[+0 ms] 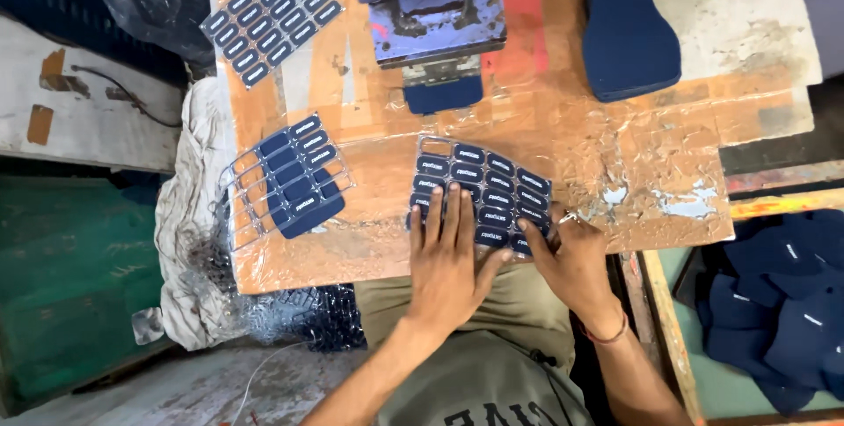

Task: Stamping logos onto fabric pieces using a manual press machine.

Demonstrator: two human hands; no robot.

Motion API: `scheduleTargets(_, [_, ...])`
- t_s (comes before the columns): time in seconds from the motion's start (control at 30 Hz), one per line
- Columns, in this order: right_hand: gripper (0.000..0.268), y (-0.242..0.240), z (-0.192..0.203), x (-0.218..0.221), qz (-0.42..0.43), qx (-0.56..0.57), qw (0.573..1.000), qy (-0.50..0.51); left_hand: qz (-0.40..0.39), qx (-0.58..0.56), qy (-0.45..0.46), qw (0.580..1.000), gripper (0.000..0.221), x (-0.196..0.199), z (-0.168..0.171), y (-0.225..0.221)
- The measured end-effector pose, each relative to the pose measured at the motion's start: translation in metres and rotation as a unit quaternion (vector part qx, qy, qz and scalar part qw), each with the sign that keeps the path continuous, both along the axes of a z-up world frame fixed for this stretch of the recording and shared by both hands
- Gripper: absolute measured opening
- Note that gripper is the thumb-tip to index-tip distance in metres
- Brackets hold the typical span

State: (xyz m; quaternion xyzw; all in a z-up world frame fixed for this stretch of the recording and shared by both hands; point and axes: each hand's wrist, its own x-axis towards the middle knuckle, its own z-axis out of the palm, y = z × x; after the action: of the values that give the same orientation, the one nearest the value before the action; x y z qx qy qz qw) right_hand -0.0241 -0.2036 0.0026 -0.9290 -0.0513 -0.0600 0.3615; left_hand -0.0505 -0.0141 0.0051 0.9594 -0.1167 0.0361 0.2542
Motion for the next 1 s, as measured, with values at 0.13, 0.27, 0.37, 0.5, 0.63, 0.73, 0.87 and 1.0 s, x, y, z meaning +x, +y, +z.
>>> scheduleTargets(0.13, [0.022,0.003,0.005,-0.007,0.040,0.013,0.999,-0.018,0.055,0.069,-0.023,0.996,0.088,0.026,-0.004,0.017])
scheduleTargets(0.27, [0.023,0.004,0.002,-0.012,0.049,-0.022,0.996,-0.070,0.075,0.098,-0.037,0.992,0.088,0.040,-0.008,0.025])
scheduleTargets(0.37, [0.023,0.003,-0.005,-0.023,0.036,-0.036,0.997,-0.061,0.095,0.098,-0.038,0.990,0.091,0.052,-0.011,0.034])
scheduleTargets(0.5, [0.023,-0.012,-0.020,-0.043,-0.048,0.028,0.994,0.093,0.117,0.078,-0.036,0.989,0.095,0.061,-0.010,0.037])
scheduleTargets(0.63, [0.019,0.002,0.013,-0.037,-0.049,0.101,0.991,0.070,0.100,0.058,-0.054,0.992,0.090,0.044,-0.006,0.034])
scheduleTargets(0.73, [0.020,-0.003,0.004,-0.037,-0.057,0.081,0.991,0.085,0.085,-0.012,-0.073,0.994,0.089,0.012,0.002,0.025])
scheduleTargets(0.87, [0.029,-0.015,-0.017,-0.040,-0.038,0.033,0.996,0.072,-0.020,0.024,-0.025,0.999,0.093,-0.001,-0.006,0.019])
scheduleTargets(1.0, [0.032,-0.011,-0.012,-0.041,-0.012,-0.023,0.999,0.041,0.023,0.075,-0.072,0.994,0.092,0.019,-0.015,0.020])
